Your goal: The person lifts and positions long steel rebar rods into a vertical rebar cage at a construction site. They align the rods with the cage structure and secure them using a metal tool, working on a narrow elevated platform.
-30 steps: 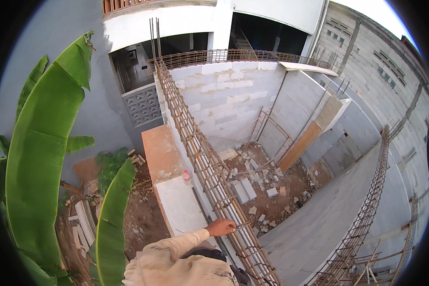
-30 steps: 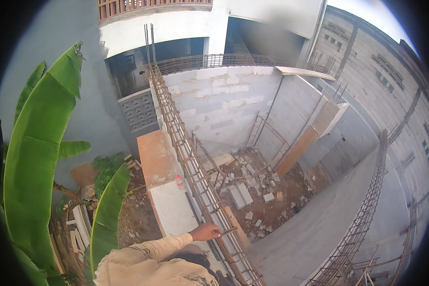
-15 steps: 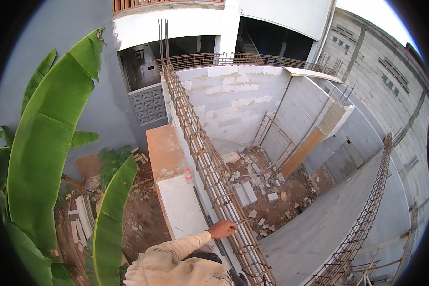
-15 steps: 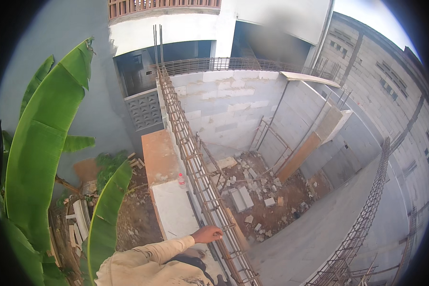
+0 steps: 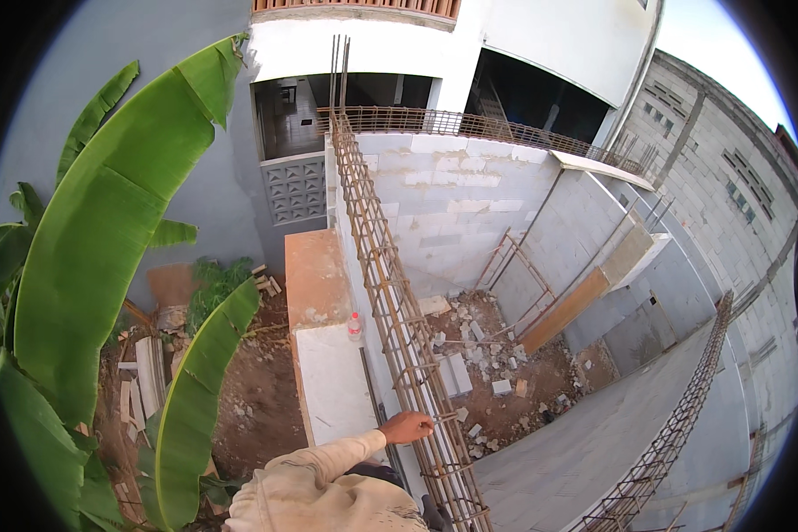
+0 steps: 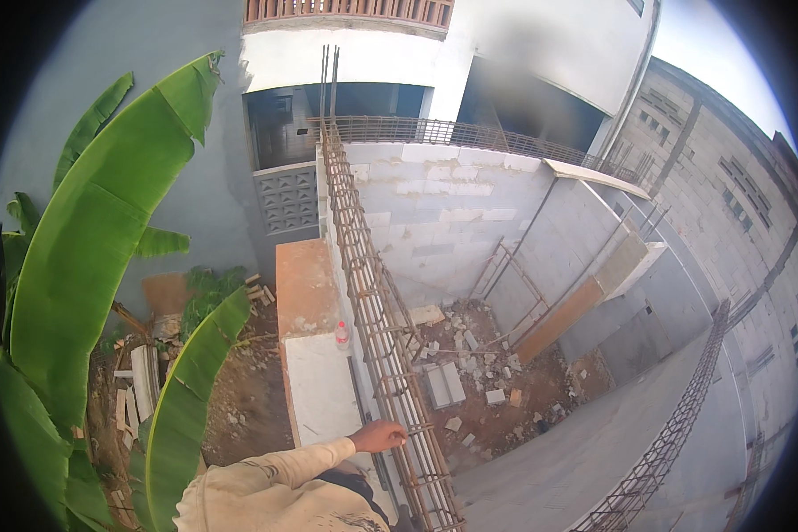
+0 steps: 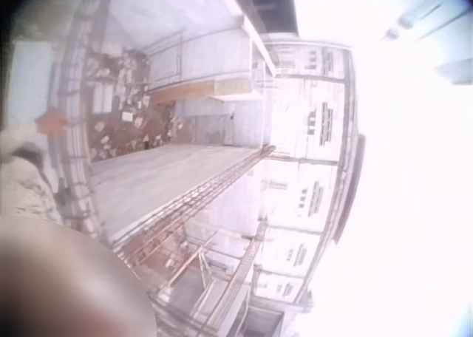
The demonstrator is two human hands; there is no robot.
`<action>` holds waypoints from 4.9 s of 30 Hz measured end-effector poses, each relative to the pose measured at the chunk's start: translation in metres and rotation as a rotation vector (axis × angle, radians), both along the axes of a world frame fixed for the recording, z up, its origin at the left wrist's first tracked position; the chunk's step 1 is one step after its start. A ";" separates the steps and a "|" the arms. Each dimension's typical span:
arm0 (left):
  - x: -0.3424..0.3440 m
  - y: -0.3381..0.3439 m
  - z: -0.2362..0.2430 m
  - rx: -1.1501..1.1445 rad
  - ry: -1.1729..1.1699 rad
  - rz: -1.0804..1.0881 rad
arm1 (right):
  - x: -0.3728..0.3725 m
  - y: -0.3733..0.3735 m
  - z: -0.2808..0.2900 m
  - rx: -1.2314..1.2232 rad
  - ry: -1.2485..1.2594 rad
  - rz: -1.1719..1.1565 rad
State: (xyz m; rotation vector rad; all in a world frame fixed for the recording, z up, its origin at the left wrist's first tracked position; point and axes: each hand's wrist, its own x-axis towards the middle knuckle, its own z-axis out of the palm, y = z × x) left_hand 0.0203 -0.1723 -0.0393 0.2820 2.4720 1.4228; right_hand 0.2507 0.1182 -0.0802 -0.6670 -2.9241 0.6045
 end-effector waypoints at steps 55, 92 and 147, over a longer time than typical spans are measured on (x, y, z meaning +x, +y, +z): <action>0.010 -0.013 -0.005 -0.006 -0.020 -0.074 | -0.160 0.047 -0.067 -0.215 -0.032 0.138; 0.017 -0.013 -0.031 -0.052 -0.070 -0.116 | -0.162 0.027 -0.045 -0.070 -0.068 0.061; 0.068 -0.010 -0.051 -0.202 -0.201 -0.271 | -0.162 0.014 -0.018 -0.082 -0.205 0.078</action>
